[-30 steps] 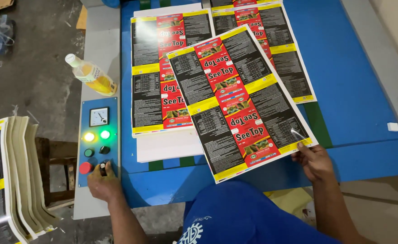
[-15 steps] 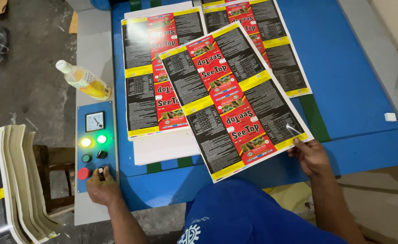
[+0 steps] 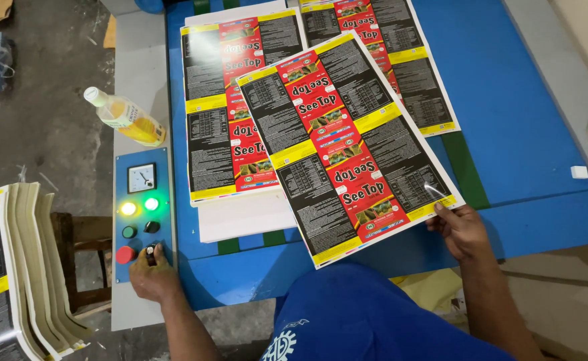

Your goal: Operating and feeding printed sheets into a finishing machine in a print shop.

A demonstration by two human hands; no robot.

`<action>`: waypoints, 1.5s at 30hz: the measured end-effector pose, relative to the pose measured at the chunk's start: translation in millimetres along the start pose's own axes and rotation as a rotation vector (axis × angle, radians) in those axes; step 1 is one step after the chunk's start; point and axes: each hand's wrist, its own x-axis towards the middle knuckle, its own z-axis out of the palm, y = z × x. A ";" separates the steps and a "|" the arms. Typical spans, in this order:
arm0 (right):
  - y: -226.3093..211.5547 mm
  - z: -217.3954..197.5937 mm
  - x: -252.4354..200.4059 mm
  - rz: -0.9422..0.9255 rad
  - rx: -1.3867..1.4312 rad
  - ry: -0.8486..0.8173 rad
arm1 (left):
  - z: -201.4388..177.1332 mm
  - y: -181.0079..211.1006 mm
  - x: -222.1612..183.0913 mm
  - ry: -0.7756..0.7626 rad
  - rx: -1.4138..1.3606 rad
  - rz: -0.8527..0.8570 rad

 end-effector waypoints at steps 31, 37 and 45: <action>18.0 -19.9 3.8 -0.001 0.027 0.010 | -3.2 4.8 0.1 0.054 -0.005 0.046; 7.8 -40.0 -19.1 -0.044 0.066 0.033 | 3.0 -0.8 0.5 0.069 -0.018 0.077; 15.1 -86.7 -80.1 -0.078 0.216 0.129 | 5.2 -4.9 1.8 0.023 -0.029 0.013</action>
